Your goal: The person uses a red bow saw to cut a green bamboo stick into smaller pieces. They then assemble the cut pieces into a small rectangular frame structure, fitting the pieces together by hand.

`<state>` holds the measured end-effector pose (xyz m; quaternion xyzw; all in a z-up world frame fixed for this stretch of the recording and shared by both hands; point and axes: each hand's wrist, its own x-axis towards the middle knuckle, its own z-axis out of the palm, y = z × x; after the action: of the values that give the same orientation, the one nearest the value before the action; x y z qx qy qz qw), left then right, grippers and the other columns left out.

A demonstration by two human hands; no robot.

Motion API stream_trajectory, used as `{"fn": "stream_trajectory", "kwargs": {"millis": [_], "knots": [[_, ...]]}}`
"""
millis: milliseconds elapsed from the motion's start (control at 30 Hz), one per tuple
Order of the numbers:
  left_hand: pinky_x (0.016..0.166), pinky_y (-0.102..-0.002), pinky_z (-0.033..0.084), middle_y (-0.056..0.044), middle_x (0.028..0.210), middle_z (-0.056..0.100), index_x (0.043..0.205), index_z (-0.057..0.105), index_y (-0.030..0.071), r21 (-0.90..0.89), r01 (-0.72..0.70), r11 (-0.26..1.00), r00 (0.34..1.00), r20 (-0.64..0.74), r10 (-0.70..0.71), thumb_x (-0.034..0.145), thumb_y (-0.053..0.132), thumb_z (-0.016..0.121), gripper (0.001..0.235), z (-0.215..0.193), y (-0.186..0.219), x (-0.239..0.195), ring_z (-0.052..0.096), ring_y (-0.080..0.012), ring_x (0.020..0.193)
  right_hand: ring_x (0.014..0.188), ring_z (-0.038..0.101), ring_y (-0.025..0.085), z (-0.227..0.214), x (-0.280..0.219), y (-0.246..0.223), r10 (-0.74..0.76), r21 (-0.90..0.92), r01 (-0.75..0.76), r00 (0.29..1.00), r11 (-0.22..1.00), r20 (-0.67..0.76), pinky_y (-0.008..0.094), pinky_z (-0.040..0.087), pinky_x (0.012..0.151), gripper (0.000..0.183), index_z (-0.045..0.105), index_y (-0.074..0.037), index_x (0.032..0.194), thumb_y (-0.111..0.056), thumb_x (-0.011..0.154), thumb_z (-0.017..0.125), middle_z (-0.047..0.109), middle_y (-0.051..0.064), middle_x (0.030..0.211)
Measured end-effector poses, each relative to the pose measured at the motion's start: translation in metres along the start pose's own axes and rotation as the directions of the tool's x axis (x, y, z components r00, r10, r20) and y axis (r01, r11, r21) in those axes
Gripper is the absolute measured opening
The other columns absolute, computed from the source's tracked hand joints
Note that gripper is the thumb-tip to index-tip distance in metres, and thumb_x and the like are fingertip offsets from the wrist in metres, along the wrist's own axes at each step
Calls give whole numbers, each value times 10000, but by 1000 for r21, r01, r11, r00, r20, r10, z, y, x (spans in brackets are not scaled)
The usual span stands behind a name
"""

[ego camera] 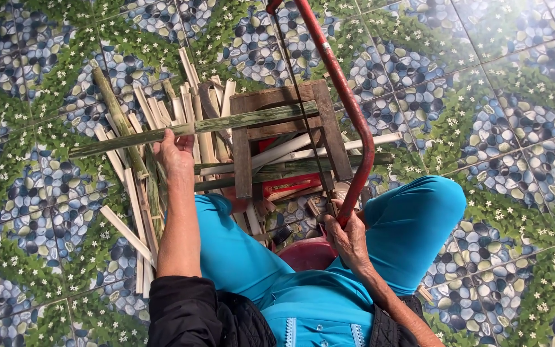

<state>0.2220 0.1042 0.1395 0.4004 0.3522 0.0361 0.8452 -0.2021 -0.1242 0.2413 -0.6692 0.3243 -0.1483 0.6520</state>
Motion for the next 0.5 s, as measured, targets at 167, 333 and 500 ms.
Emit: {"fn": "stream_trajectory", "kwargs": {"millis": [167,333,500], "knots": [[733,-536,717,-116,897,557,1114,461,164,13,-3,1000,999,52,2,878,109,781,401,8,-2,-31,711,-335,736,322,531,193,4,1,-13,32,120,-42,996,992,79,272,422,326,315,601,20,1213,-78,915,632,572,136,481],[725,-510,712,-89,813,523,935,463,123,110,24,994,978,202,-46,867,147,766,311,12,-1,-59,692,-283,690,306,540,212,4,2,-7,63,166,-81,992,983,110,282,436,325,157,644,-2,1068,-84,935,629,593,151,460],[630,-427,681,-67,782,579,914,515,121,438,34,899,922,332,-197,858,309,777,328,17,8,-102,701,-244,660,301,538,212,9,-1,-28,68,169,-85,992,982,104,279,420,319,92,643,-3,982,-79,931,630,585,148,445]]}}
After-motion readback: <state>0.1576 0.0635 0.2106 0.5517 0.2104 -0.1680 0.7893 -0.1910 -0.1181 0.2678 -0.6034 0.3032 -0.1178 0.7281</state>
